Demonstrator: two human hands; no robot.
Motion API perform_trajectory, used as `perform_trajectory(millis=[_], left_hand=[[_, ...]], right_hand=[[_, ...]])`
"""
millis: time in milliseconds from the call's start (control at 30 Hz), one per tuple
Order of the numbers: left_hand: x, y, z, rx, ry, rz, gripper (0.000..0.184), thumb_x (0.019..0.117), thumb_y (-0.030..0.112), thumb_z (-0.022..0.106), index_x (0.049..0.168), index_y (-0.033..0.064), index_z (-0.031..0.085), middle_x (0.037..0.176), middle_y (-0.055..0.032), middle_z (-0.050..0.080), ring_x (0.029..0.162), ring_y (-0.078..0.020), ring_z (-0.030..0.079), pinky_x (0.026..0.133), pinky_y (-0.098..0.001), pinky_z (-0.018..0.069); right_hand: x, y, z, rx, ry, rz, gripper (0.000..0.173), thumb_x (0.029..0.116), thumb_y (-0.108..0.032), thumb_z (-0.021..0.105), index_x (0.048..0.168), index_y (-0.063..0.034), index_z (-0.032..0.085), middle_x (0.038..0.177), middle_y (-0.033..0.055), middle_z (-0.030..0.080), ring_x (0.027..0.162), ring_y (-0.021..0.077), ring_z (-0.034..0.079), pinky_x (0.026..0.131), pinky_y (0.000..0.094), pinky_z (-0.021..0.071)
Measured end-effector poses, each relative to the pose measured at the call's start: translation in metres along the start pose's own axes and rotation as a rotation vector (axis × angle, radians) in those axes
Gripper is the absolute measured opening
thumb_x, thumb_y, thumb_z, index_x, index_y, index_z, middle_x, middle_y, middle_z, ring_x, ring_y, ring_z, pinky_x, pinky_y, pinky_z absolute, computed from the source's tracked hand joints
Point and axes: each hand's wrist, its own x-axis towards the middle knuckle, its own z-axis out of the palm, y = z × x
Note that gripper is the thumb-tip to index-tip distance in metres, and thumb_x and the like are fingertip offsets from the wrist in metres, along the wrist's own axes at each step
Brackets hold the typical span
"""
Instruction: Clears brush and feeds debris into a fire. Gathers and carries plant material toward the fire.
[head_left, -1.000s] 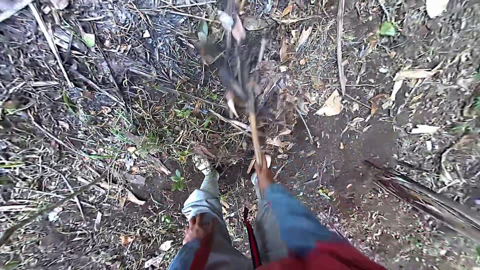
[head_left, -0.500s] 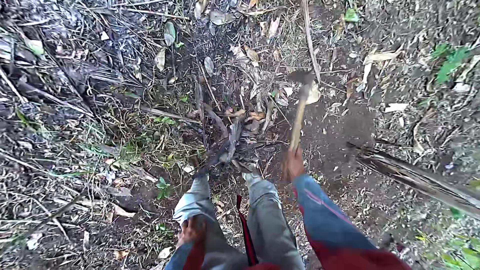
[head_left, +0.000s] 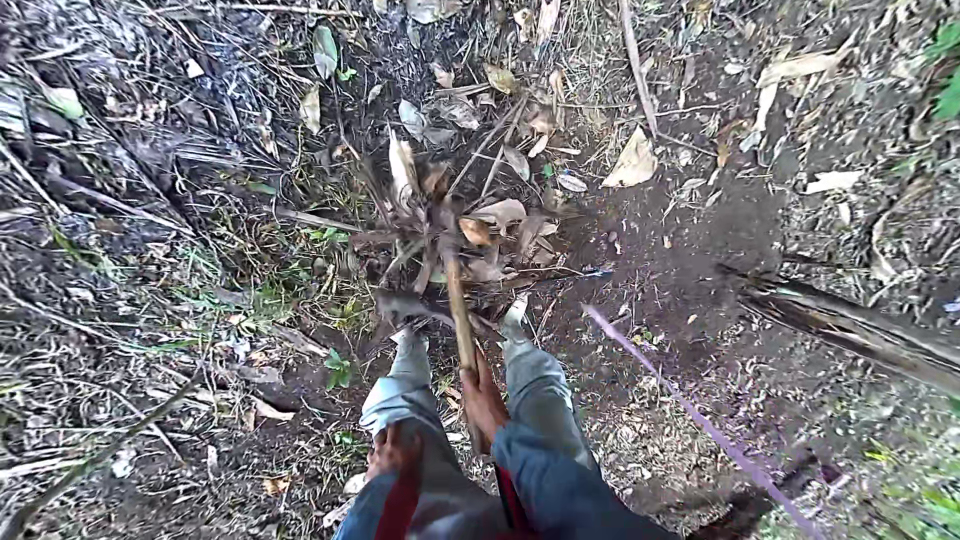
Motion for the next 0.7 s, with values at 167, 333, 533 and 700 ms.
perform_trajectory(millis=[167, 333, 533, 700], left_hand=[[0.008, -0.006, 0.004, -0.002, -0.038, 0.019, 0.077, 0.0881, 0.073, 0.058, 0.15, 0.0288, 0.052, 0.156, -0.02, 0.046, 0.134, -0.0474, 0.052, 0.099, -0.0683, 0.0499], [0.011, -0.008, 0.001, -0.01, -0.033, 0.02, 0.076, 0.0882, 0.073, 0.058, 0.151, 0.0294, 0.051, 0.156, -0.0185, 0.046, 0.136, -0.0456, 0.052, 0.099, -0.0677, 0.0496], [0.014, -0.009, -0.008, -0.011, -0.056, 0.026, 0.078, 0.0873, 0.073, 0.059, 0.151, 0.029, 0.051, 0.157, -0.0188, 0.046, 0.135, -0.0466, 0.052, 0.1, -0.0674, 0.0497], [0.011, -0.007, -0.016, -0.017, -0.039, 0.017, 0.074, 0.0889, 0.071, 0.059, 0.149, 0.0284, 0.053, 0.154, -0.0171, 0.049, 0.134, -0.0442, 0.053, 0.1, -0.0657, 0.0507]], right_hand=[[0.021, -0.026, -0.079, 0.106, 0.262, -0.102, 0.064, 0.1102, -0.044, 0.041, 0.166, -0.0264, 0.015, 0.09, 0.014, 0.064, 0.061, 0.0256, 0.061, 0.056, 0.0469, 0.0581], [0.05, -0.017, -0.16, 0.417, 0.733, -0.107, 0.066, 0.1119, -0.041, 0.04, 0.166, -0.0269, 0.006, 0.105, 0.0193, 0.062, 0.064, 0.0271, 0.064, 0.058, 0.0489, 0.0597], [0.064, -0.018, -0.13, 0.85, 0.682, 0.164, 0.05, 0.1044, -0.021, 0.054, 0.148, -0.0074, 0.033, 0.09, 0.0138, 0.057, 0.063, 0.0217, 0.057, 0.056, 0.0407, 0.0523], [0.039, -0.1, 0.046, 0.844, 0.151, 0.267, 0.039, 0.0989, -0.016, 0.055, 0.135, -0.0103, 0.04, 0.077, 0.0088, 0.054, 0.052, 0.0187, 0.054, 0.045, 0.036, 0.0501]])
